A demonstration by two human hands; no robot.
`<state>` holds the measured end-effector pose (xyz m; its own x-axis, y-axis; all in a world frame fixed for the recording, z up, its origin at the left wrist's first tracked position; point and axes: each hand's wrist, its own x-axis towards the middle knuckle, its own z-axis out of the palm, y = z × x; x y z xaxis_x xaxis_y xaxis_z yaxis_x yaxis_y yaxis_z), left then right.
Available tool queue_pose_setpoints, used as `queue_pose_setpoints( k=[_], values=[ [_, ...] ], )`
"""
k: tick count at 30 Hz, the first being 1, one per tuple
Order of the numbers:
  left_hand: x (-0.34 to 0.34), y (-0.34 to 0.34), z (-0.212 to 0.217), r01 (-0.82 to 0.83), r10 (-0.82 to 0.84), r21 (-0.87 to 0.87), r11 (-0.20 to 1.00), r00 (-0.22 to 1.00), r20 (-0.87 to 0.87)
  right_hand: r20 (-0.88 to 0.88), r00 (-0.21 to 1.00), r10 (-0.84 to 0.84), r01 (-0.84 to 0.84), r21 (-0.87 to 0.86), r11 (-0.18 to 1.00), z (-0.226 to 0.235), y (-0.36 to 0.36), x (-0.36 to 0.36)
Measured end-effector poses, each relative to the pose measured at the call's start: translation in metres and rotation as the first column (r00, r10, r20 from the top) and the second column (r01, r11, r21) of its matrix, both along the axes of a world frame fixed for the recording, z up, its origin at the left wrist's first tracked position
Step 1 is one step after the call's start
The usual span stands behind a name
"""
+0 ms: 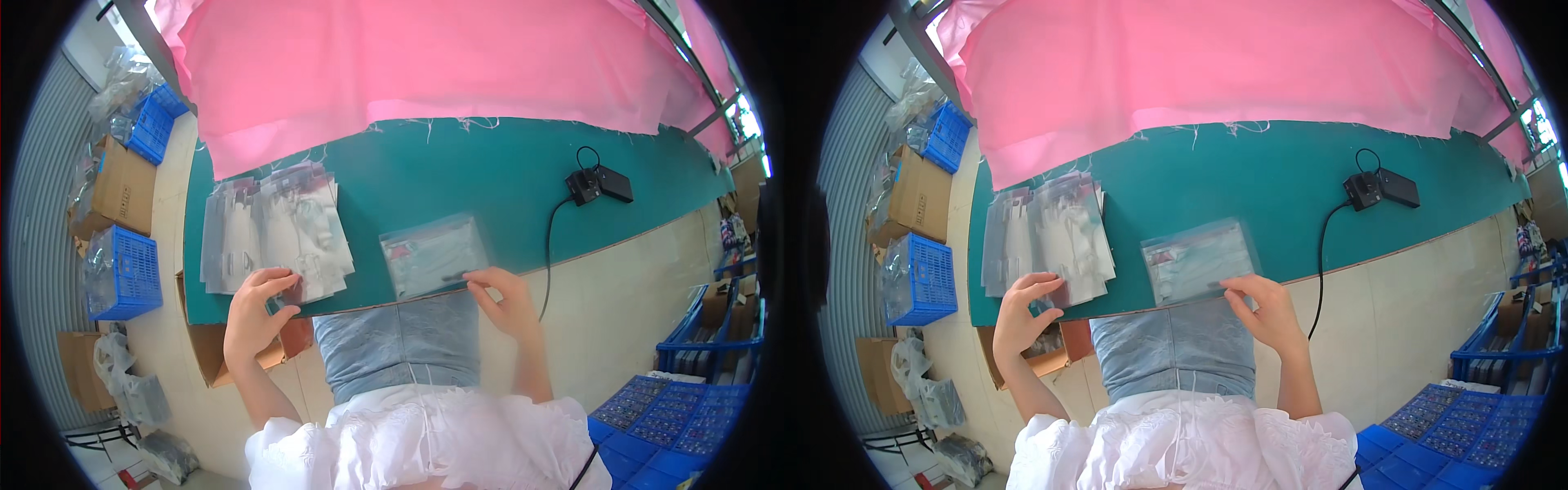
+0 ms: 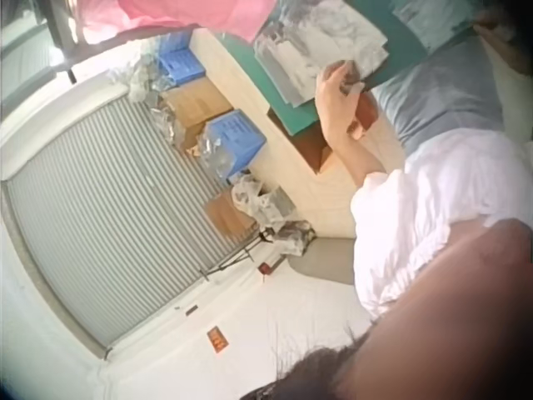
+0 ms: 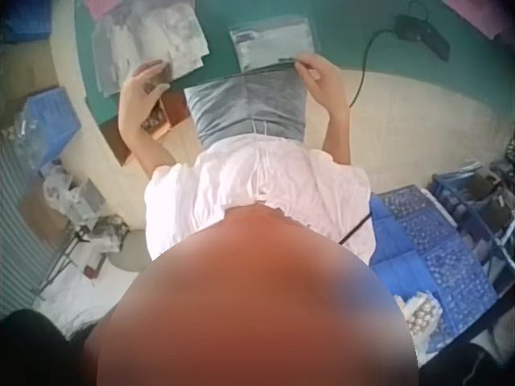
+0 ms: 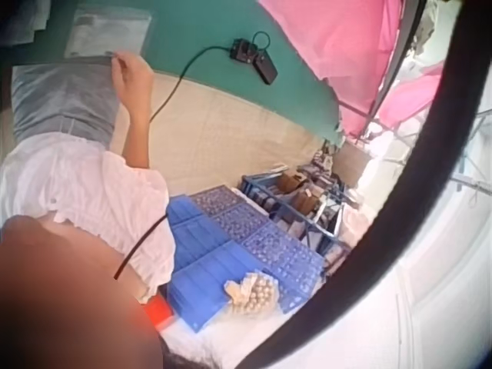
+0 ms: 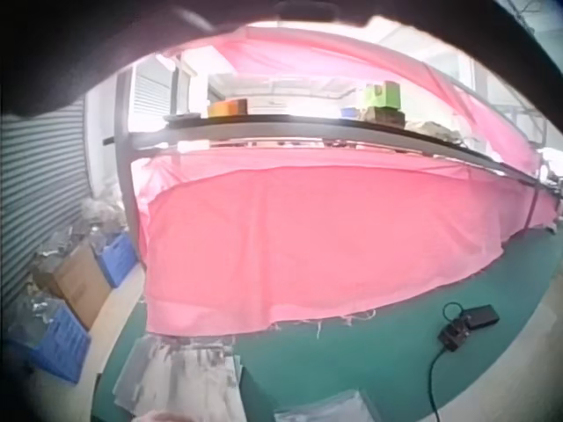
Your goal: Sealing small parts into plastic bags using a heat sealer.
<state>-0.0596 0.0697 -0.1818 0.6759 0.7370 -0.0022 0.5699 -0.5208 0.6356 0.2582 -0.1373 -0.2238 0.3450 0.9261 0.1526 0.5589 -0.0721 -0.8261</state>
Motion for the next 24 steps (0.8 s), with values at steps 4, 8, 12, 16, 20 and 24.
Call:
queue_pose_setpoints(
  k=[4,8,12,16,20,24],
  values=[
    [0.003,0.008,0.000,-0.119,0.117,-0.171,0.978,0.993,-0.019,-0.012,1.000,0.001,-0.002,-0.032,0.999,-0.004,-0.002,-0.003],
    [0.013,-0.003,0.002,-0.020,0.023,0.051,0.999,0.998,-0.055,-0.004,1.000,0.004,-0.004,-0.024,1.000,-0.008,-0.001,-0.004],
    [0.004,-0.002,-0.012,-0.022,0.022,0.010,1.000,1.000,0.021,0.047,0.997,0.054,-0.055,0.021,0.998,-0.009,0.002,-0.006],
    [-0.001,0.006,-0.012,0.017,-0.019,0.039,0.999,0.999,0.044,0.027,0.998,0.055,-0.055,0.019,0.998,-0.007,0.004,-0.010],
    [-0.001,0.009,-0.020,-0.263,0.229,0.082,0.961,0.928,0.293,0.048,0.996,0.072,-0.074,0.040,0.996,-0.009,0.006,-0.012],
    [-0.010,-0.030,0.017,-0.685,0.231,0.294,0.666,0.565,0.792,0.112,0.994,0.007,-0.027,0.176,0.984,-0.001,0.001,-0.017]
  ],
)
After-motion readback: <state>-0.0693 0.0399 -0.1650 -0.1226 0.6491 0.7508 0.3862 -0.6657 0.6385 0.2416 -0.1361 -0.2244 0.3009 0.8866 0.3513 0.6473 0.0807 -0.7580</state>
